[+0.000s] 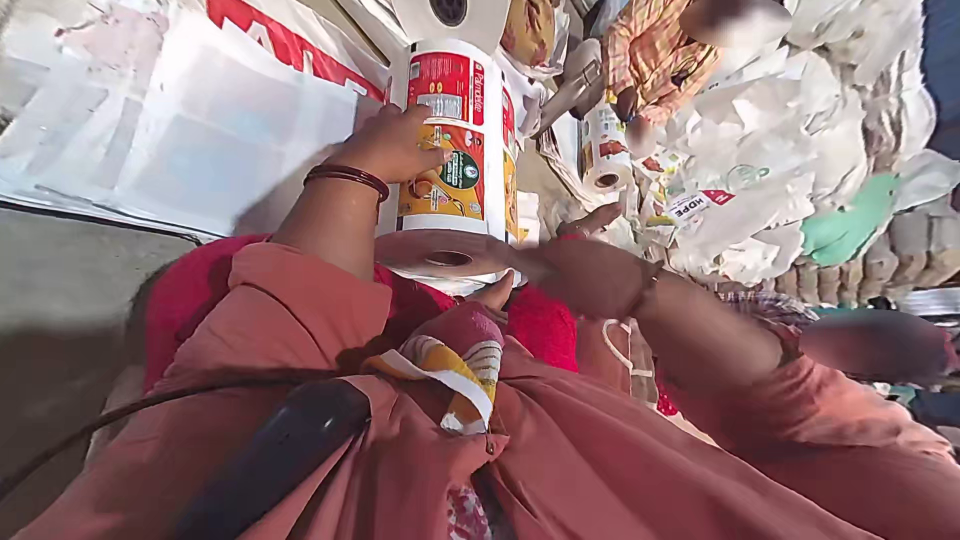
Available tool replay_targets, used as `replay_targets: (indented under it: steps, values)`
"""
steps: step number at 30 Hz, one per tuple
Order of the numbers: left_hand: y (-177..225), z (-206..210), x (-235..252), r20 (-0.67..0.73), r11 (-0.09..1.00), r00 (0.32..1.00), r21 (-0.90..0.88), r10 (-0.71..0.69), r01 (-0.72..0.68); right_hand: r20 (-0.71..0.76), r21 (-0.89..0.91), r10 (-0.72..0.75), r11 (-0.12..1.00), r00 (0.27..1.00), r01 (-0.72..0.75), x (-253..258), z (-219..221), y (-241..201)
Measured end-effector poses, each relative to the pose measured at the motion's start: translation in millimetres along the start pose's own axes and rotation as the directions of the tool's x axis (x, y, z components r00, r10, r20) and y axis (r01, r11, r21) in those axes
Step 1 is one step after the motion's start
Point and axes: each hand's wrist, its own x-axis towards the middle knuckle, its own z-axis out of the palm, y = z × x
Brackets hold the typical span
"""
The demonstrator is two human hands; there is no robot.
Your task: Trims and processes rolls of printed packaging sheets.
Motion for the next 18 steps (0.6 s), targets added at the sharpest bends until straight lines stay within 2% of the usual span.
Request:
replay_targets:
  steps: [2,3,4,6,8,10,13,16,18]
  values:
    - [5,-3,-5,0.008,0.999,1.0,0.042,0.025,-0.026,0.055,0.078,-0.03,0.997,0.998,0.025,-17,22,4]
    - [8,-5,-9,0.01,0.997,0.999,0.062,0.053,-0.054,-0.025,0.119,-0.026,0.993,0.999,0.029,-21,28,9]
    - [12,-5,-12,0.013,0.992,0.995,0.081,0.097,-0.097,-0.165,0.194,-0.028,0.979,0.986,0.06,-23,33,20]
    - [24,-6,-18,0.032,0.97,0.975,0.103,0.218,-0.22,-0.432,0.411,0.03,0.896,0.901,0.167,-19,39,41]
    - [37,-6,-23,0.055,0.94,0.947,0.113,0.317,-0.322,-0.593,0.533,0.092,0.79,0.8,0.304,-5,42,52]
    - [44,-3,-24,0.066,0.914,0.924,0.132,0.377,-0.383,-0.675,0.515,0.084,0.765,0.733,0.386,16,50,55]
    - [40,1,-23,0.043,0.935,0.948,0.156,0.316,-0.319,-0.756,0.371,0.049,0.853,0.653,0.366,55,57,46]
    - [29,0,-20,0.024,0.961,0.98,0.193,0.197,-0.198,-0.767,0.302,0.005,0.885,0.642,0.353,83,52,36]
    - [23,-2,-19,0.018,0.968,0.986,0.188,0.165,-0.165,-0.769,0.236,-0.058,0.9,0.637,0.367,94,46,31]
